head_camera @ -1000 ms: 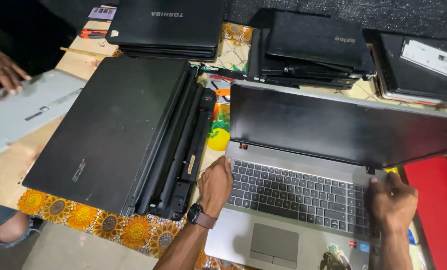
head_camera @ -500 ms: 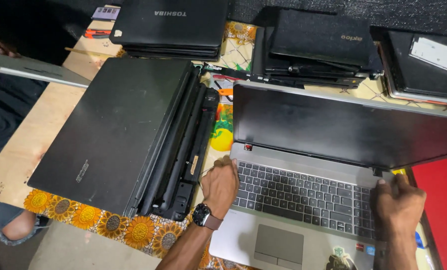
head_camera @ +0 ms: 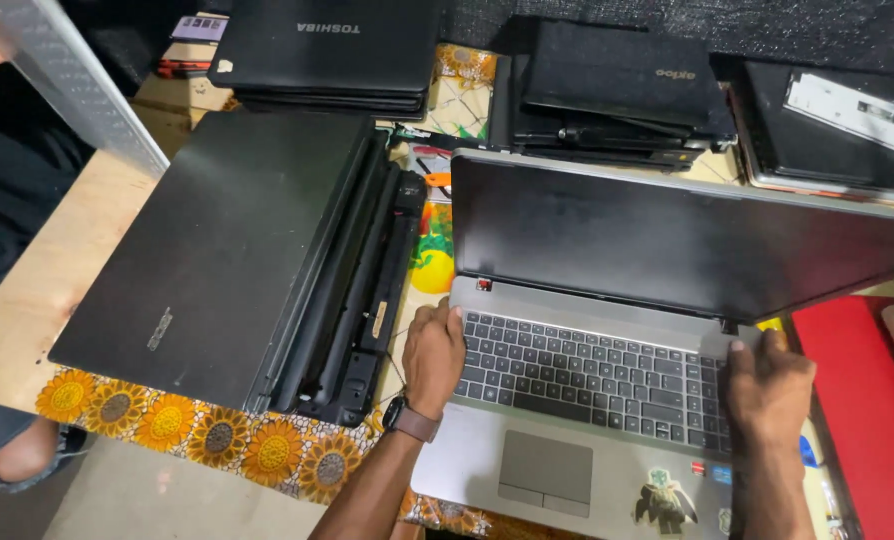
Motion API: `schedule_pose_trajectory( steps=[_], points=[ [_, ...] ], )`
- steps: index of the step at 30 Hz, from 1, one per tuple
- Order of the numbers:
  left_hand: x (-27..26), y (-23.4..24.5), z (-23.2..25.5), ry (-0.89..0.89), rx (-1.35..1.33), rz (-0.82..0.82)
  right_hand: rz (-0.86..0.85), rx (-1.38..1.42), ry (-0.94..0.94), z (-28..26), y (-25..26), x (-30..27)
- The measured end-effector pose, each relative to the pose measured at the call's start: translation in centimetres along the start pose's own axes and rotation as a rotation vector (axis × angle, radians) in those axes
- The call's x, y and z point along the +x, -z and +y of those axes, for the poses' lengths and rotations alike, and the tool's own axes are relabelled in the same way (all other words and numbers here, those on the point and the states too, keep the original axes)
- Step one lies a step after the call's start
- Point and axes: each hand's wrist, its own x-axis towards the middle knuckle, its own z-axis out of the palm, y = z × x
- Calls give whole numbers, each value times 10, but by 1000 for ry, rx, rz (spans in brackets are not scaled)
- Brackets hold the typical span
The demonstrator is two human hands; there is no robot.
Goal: A person is assembling a laptop by connecting internal ribbon cables and snapping the keyboard/palmrest assembly into place.
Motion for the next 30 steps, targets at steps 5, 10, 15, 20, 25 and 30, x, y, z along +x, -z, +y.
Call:
schedule_pose_trajectory(
  steps=[5,10,15,20,25,30],
  points=[
    [34,-8,-6,208,-165,-209,13,22,-23,-3,4,-2],
    [58,-18,0,284,-419,-116,26,54,33,7,-1,3],
    [62,-16,2,340,-424,-136,22,49,22,4,-1,2],
    [66,-29,-2,289,-316,-174,-49,-35,-118,-7,-8,-6],
    [69,-36,-4,301,-204,-273,-36,-40,-137,-19,-1,-9],
    [69,-32,-9,262,-234,-207,-41,-72,-82,-11,-2,-10]
  ],
)
